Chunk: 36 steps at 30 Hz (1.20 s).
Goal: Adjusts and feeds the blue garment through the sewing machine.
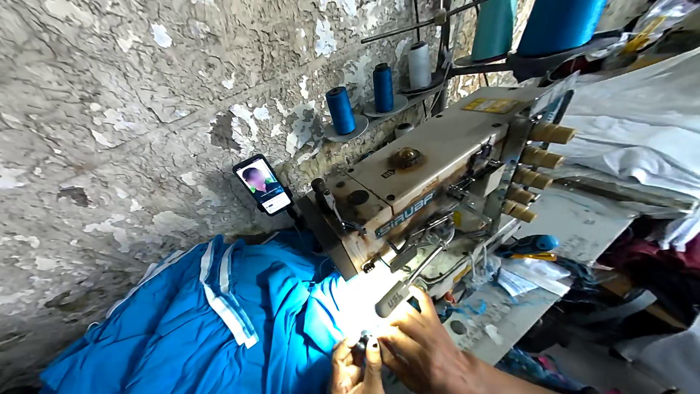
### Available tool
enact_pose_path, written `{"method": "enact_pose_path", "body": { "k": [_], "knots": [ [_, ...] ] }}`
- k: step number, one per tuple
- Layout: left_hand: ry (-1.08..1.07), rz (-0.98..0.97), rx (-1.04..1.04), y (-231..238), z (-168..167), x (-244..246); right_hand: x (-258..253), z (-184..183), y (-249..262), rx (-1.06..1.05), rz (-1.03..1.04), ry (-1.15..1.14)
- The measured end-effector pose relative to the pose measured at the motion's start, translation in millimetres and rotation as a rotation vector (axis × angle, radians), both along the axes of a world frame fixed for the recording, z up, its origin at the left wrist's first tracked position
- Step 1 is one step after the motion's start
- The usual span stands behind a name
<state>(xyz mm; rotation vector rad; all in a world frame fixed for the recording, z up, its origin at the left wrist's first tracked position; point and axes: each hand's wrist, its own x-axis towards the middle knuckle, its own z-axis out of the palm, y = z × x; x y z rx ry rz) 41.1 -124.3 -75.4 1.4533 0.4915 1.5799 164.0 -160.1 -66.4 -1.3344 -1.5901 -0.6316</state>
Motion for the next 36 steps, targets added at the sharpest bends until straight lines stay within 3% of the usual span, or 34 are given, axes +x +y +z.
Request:
{"method": "enact_pose_path", "body": {
  "k": [7,10,15,19,23,26,30,36],
  "knots": [
    [-0.124,-0.069,-0.248,0.1,6.6,1.6,-1.3,-8.0,9.2,0.071,0.014,0.013],
    [-0.133,-0.03,-0.29,5.6,8.7,4.1,-2.0,-7.1,15.2,0.008,0.041,0.046],
    [-0.088,0.09,-0.314,19.3,13.3,12.2,-4.2,-16.3,29.1,-0.084,0.305,0.405],
    [-0.054,0.044,-0.271,18.5,11.8,11.7,-5.1,-13.3,31.3,-0.063,0.301,0.626],
    [0.011,0.032,-0.184,19.4,5.0,8.8,-2.0,-2.6,23.5,-0.184,0.338,0.841],
    [0.143,0.037,-0.12,22.1,8.0,2.4,1.3,-1.6,19.9,-0.227,0.349,0.814],
    [0.347,0.063,-0.036,28.7,13.3,-7.4,4.1,-0.9,17.2,-0.184,0.274,0.598],
    [0.376,0.042,0.088,38.4,6.6,-18.7,2.2,2.5,12.9,-0.201,0.313,0.551]
  ]
}}
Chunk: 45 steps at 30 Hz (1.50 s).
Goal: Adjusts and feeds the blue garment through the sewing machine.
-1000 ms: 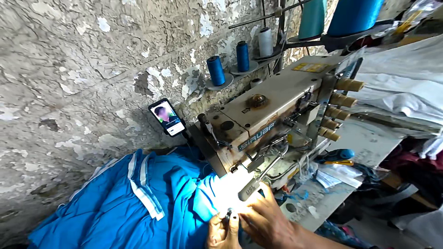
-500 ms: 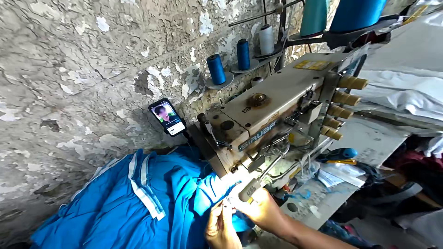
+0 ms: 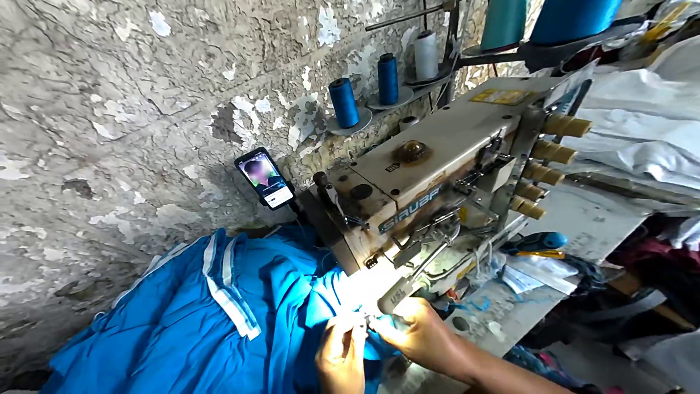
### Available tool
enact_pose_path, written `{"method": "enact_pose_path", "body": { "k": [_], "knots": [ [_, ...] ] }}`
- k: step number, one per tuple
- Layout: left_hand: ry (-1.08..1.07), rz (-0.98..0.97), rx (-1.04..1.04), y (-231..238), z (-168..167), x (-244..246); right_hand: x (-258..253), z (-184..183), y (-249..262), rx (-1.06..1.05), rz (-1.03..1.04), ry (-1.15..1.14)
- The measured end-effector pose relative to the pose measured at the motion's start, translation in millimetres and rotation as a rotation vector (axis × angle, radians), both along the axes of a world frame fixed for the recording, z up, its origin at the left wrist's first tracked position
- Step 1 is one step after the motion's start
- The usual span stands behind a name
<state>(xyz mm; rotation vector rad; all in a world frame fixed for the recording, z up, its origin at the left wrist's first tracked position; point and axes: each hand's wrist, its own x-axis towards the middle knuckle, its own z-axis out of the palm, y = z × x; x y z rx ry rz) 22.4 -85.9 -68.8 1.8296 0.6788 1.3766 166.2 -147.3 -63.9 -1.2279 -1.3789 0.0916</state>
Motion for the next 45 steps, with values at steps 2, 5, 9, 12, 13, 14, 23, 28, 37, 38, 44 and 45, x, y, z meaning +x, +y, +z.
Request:
{"method": "enact_pose_path", "body": {
  "k": [2,5,9,12,13,14,23,28,37,38,44,45],
  "knots": [
    [0.029,0.031,0.066,1.1,-0.1,-0.3,-1.7,-0.7,0.5,0.0,0.008,0.021],
    [0.101,0.117,0.197,1.7,-4.3,3.7,-5.2,1.8,-0.3,-0.05,-0.015,0.063],
    [0.047,0.056,-0.008,-3.7,-1.8,7.7,-6.1,-2.3,2.5,-0.115,-0.039,0.148],
    [-0.103,-0.03,-0.337,-7.6,4.4,12.1,-7.2,-3.1,3.6,-0.13,-0.046,0.211],
    [-0.159,-0.049,-0.438,-8.7,7.2,14.1,-7.9,-2.6,3.9,-0.132,-0.048,0.24],
    [-0.203,-0.072,-0.516,-9.9,9.9,15.4,-8.9,-1.9,4.0,-0.132,-0.047,0.278],
    [-0.428,-0.13,-0.889,-13.8,28.8,17.5,-10.3,-4.6,7.3,-0.018,-0.052,0.192],
    [-0.375,-0.116,-0.855,-17.0,33.3,20.6,-9.5,-7.8,9.3,0.063,-0.064,0.107],
    [-0.15,-0.028,-0.482,-12.3,13.4,21.6,-5.2,-7.6,5.6,0.041,0.03,0.307],
    [-0.149,-0.056,-0.488,-12.4,15.6,20.6,-4.8,-4.0,3.5,0.009,0.05,0.354],
    [0.015,-0.056,-0.043,-5.1,11.2,11.6,4.9,9.8,-4.6,-0.134,0.128,0.454],
    [0.057,-0.023,0.075,-0.9,8.0,8.6,5.4,9.5,-4.8,-0.128,0.12,0.426]
  ]
}}
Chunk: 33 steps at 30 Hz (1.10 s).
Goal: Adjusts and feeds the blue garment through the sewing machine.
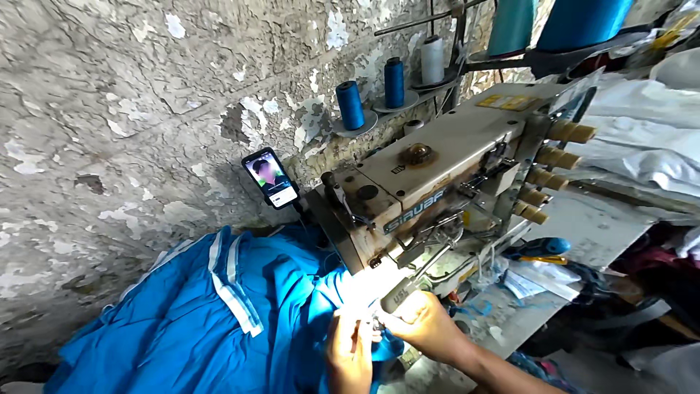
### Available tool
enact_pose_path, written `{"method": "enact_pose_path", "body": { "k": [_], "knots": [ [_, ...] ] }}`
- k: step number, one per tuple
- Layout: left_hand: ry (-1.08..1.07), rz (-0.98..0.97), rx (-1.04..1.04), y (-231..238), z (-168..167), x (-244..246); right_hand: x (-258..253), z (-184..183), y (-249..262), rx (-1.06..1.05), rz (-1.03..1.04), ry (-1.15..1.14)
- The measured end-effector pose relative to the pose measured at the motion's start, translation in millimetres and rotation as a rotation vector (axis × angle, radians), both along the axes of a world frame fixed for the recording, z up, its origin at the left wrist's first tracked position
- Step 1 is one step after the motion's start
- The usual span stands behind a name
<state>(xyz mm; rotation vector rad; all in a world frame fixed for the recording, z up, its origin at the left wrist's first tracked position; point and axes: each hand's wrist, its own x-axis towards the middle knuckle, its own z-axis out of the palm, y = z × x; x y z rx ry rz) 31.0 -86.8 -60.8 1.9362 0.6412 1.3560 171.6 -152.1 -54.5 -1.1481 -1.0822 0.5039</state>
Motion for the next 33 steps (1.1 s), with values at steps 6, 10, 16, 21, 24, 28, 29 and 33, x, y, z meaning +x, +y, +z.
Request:
{"method": "enact_pose_path", "body": {
  "k": [6,10,16,21,24,28,29,33],
  "knots": [
    [0.224,0.024,0.14,7.5,14.0,-17.8,6.8,-11.7,-1.9,0.224,0.023,-0.44],
    [0.229,0.009,0.037,5.5,15.9,-21.2,3.5,-10.4,-5.1,0.251,0.057,-0.546],
    [0.133,0.056,-0.07,0.0,3.0,-13.4,-2.4,-16.0,-3.5,0.281,0.026,-0.529],
    [-0.232,-0.186,-0.961,-10.3,22.4,-10.7,-1.3,-21.2,0.8,0.338,0.01,-0.511],
    [-0.332,-0.235,-1.169,-8.4,28.6,-11.5,-0.3,-20.5,3.1,0.312,0.007,-0.492],
    [-0.351,-0.226,-1.232,-5.5,31.5,-11.7,-1.0,-20.0,4.9,0.318,-0.003,-0.529],
    [-0.34,-0.213,-1.189,-5.5,29.2,-11.3,-1.4,-20.5,5.1,0.325,-0.009,-0.54],
    [-0.224,-0.094,-0.801,-9.1,16.4,-9.0,-3.6,-22.3,3.6,0.357,-0.062,-0.637]
  ]
}}
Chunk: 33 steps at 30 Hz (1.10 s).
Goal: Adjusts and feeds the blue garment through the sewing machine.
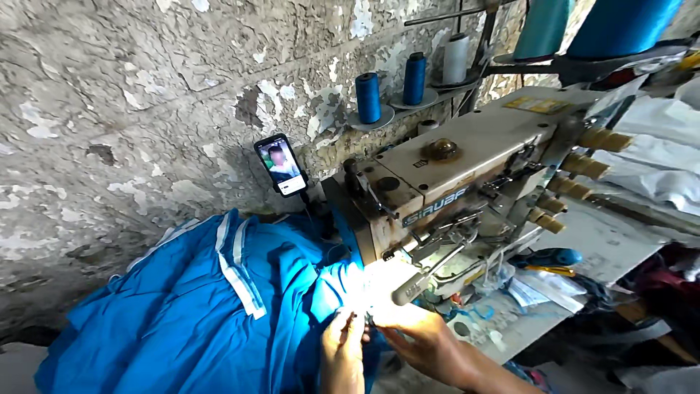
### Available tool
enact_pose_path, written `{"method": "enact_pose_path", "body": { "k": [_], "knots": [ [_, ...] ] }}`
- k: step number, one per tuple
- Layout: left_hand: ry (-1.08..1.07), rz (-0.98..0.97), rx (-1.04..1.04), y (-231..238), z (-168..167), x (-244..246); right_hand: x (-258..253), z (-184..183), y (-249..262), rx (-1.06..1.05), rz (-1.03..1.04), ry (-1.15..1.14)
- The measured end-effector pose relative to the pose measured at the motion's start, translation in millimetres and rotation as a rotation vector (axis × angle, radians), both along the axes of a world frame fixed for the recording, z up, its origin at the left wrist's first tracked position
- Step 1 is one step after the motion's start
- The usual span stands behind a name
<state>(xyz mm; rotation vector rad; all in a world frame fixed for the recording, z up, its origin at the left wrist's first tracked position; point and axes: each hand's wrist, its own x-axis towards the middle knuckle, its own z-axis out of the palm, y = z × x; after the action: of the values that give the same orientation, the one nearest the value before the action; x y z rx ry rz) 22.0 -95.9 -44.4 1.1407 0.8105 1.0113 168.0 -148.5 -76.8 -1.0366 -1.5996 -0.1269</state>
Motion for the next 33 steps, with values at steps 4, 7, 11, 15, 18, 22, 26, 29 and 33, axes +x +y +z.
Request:
{"method": "enact_pose_path", "body": {
  "k": [4,7,11,15,18,22,26,29,33],
  "knots": [
    [0.118,0.126,0.383,3.7,-14.2,0.3,-0.4,-0.7,1.8,0.07,-0.056,-0.097],
    [0.197,0.193,0.542,5.8,-17.6,1.1,-0.5,-3.1,2.7,0.099,-0.073,-0.129],
    [0.222,0.212,0.527,3.4,-14.2,2.5,-2.2,-7.1,5.6,0.121,-0.081,-0.125],
    [0.142,0.193,0.345,-0.3,-8.1,4.3,-3.7,-2.8,3.7,0.084,-0.084,-0.098],
    [0.084,0.164,0.26,-0.8,-8.0,4.7,-4.5,3.9,1.3,-0.028,-0.034,0.072],
    [0.042,0.118,0.205,-1.4,-8.0,4.7,-2.8,5.2,2.2,-0.136,0.025,0.191],
    [0.115,0.13,0.353,1.5,-14.4,2.9,-2.9,1.5,2.9,-0.174,0.063,0.308],
    [0.265,0.15,0.572,4.5,-17.0,-0.2,-4.6,1.9,1.3,-0.201,0.105,0.456],
    [0.262,0.12,0.672,5.2,-17.8,-1.3,-2.0,14.3,-3.8,-0.371,0.13,0.624]
  ]
}}
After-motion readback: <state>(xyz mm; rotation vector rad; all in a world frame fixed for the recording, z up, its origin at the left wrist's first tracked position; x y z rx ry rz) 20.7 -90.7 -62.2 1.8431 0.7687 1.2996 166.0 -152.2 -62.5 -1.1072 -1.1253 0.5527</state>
